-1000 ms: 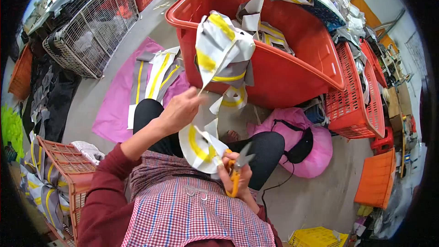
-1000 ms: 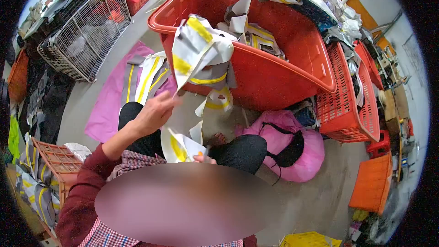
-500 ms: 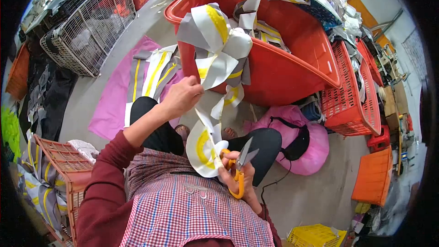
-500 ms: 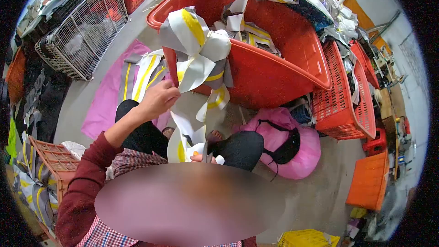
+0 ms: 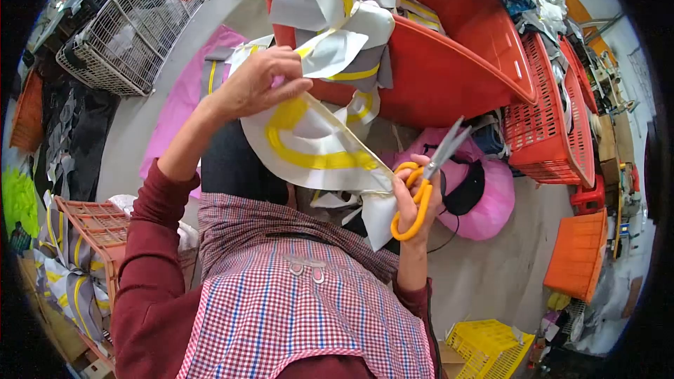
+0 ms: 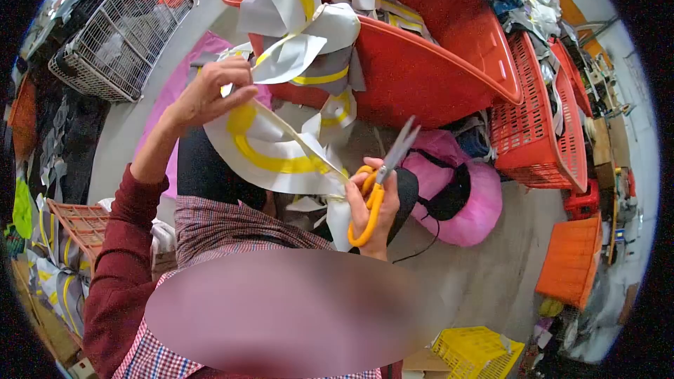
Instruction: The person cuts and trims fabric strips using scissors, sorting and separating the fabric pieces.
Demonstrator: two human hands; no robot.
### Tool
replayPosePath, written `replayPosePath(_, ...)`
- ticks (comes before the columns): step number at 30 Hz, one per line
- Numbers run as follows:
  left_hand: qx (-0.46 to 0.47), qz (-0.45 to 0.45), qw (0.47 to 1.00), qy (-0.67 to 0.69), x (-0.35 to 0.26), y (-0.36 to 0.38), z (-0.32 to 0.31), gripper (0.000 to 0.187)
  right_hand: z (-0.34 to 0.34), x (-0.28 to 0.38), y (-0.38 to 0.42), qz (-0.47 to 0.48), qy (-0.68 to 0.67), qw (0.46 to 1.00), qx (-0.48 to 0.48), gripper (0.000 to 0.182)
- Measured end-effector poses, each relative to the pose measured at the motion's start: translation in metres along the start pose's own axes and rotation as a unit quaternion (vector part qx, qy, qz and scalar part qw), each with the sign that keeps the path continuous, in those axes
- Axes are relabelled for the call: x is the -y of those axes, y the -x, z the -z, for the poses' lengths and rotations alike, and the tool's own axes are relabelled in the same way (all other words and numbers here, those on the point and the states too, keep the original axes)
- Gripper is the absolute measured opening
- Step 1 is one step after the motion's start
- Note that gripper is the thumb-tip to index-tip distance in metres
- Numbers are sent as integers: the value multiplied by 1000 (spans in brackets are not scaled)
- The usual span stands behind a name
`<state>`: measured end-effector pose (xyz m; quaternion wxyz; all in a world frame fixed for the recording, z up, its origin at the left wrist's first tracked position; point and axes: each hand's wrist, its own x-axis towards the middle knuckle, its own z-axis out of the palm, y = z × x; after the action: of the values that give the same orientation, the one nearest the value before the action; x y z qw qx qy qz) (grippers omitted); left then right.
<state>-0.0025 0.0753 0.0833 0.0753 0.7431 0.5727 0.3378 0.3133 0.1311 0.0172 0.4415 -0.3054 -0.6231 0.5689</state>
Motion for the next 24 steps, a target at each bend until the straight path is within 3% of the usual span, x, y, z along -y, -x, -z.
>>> replayPosePath(1,-4,33,999,15,2,2,0,13,-4,-2,1,-4,-1,1000,2,37)
replayPosePath(5,-76,33,996,-33,-2,8,-6,11,-12,-7,-1,-16,-13,999,38,38)
replayPosePath(7,-83,1,991,103,-50,9,9,35,-15,-8,-1,-53,-10,998,36,37)
replayPosePath(8,-115,-20,948,297,-78,7,12,76,-12,-17,0,-45,-6,998,41,35)
replayPosePath(9,-143,-157,896,389,-84,2,10,105,-14,-17,1,-48,-5,998,42,35)
replayPosePath(11,-242,-239,791,508,-140,-16,25,107,-19,-15,1,-76,-34,996,35,36)
replayPosePath(12,-241,-238,792,508,-140,-15,25,107,-21,-14,3,-77,-35,996,34,36)
replayPosePath(13,-238,-231,793,511,-98,-9,69,105,-25,-13,5,-76,-60,995,31,37)
replayPosePath(14,-238,-231,791,514,-78,13,71,103,-26,-12,3,-67,-79,994,27,37)
replayPosePath(15,-233,-252,789,509,-78,18,77,101,-29,-13,0,-53,-7,999,7,40)
replayPosePath(17,-219,-259,787,515,-90,47,76,98,-25,-8,8,-68,-68,995,31,36)
replayPosePath(24,-185,-259,807,497,-166,183,40,87,-26,4,13,-77,-58,995,23,34)
